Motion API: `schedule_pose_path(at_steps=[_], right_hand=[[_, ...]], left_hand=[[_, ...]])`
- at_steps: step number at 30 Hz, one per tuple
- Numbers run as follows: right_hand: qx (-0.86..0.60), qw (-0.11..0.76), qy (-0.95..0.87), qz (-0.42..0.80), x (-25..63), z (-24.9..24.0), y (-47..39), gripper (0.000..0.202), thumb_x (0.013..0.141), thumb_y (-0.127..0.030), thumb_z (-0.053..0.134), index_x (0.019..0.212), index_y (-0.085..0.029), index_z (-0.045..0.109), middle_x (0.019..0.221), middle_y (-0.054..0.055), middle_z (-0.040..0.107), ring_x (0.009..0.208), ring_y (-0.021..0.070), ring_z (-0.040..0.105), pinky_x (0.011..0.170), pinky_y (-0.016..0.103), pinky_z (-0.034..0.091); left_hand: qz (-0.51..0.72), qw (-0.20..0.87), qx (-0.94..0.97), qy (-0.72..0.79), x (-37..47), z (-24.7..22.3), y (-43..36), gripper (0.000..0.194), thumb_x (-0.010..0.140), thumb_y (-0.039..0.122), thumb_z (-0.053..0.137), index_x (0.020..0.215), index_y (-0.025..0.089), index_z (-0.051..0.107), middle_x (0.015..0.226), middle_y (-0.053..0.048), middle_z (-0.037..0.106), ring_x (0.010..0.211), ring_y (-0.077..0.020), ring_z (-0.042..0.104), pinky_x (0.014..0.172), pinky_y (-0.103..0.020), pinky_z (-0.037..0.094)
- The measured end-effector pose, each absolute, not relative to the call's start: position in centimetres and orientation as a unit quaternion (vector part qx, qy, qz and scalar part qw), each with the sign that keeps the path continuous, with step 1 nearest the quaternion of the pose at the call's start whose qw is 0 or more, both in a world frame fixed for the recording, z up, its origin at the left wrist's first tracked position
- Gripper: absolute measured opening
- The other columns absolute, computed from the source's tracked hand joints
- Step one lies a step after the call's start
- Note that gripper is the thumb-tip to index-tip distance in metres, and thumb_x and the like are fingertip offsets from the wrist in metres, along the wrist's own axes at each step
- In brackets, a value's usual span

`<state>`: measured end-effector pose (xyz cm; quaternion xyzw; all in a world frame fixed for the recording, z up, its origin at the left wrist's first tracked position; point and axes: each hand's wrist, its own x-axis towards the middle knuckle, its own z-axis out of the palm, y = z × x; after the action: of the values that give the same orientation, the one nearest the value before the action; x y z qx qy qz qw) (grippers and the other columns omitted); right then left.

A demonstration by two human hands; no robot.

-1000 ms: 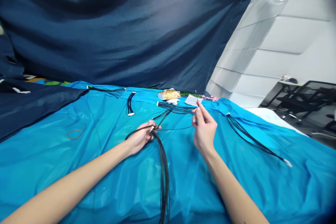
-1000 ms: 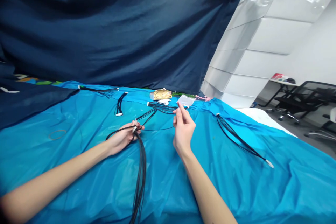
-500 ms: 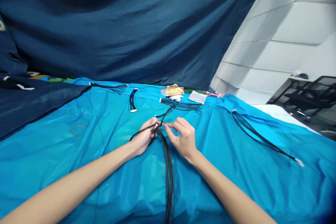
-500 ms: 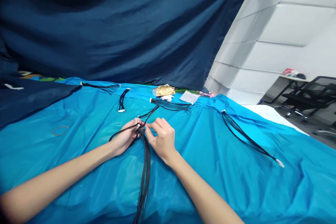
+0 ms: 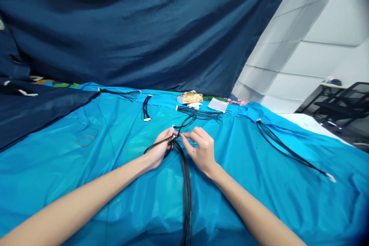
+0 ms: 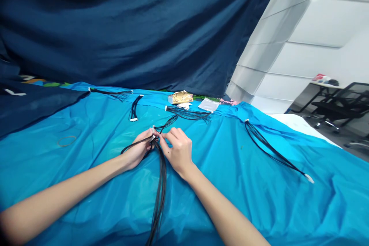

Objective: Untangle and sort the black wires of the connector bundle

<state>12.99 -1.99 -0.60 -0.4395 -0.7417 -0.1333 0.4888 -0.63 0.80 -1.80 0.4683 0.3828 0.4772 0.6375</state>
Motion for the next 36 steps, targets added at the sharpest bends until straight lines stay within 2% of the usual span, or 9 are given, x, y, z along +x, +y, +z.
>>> schedule_pose_path(at_steps=[17, 31, 36], right_hand=[[-0.449, 0.507, -0.729, -0.099, 12.71, -0.27, -2.37, 0.018, 0.081, -0.021, 0.051, 0.067, -0.017, 0.061, 0.057, -0.001, 0.047, 0.057, 0.0115, 0.043, 0.056, 0.025, 0.035], [-0.442, 0.474, -0.747, -0.148, 12.73, -0.45, -2.34, 0.017, 0.083, -0.022, 0.05, 0.072, -0.018, 0.062, 0.061, 0.001, 0.051, 0.06, 0.0121, 0.043, 0.058, 0.025, 0.035], [-0.461, 0.455, -0.734, -0.203, 12.8, -0.14, -2.49, 0.013, 0.081, -0.023, 0.052, 0.073, -0.019, 0.062, 0.074, 0.004, 0.055, 0.073, 0.0162, 0.044, 0.064, 0.026, 0.037]], left_hand=[[0.486, 0.617, 0.484, 0.386, -0.46, -2.0, 0.84, 0.037, 0.073, 0.052, 0.05, 0.081, 0.016, 0.057, 0.067, 0.002, 0.048, 0.051, -0.0073, 0.03, 0.048, -0.02, 0.022], [0.495, 0.618, 0.479, 0.38, -0.25, -1.52, 0.6, 0.029, 0.071, 0.044, 0.057, 0.074, 0.016, 0.054, 0.063, 0.003, 0.046, 0.052, -0.0073, 0.032, 0.049, -0.021, 0.023], [0.478, 0.628, 0.49, 0.371, -0.3, -1.66, 0.58, 0.028, 0.072, 0.044, 0.056, 0.075, 0.016, 0.052, 0.062, 0.004, 0.044, 0.049, -0.0069, 0.029, 0.047, -0.021, 0.021]])
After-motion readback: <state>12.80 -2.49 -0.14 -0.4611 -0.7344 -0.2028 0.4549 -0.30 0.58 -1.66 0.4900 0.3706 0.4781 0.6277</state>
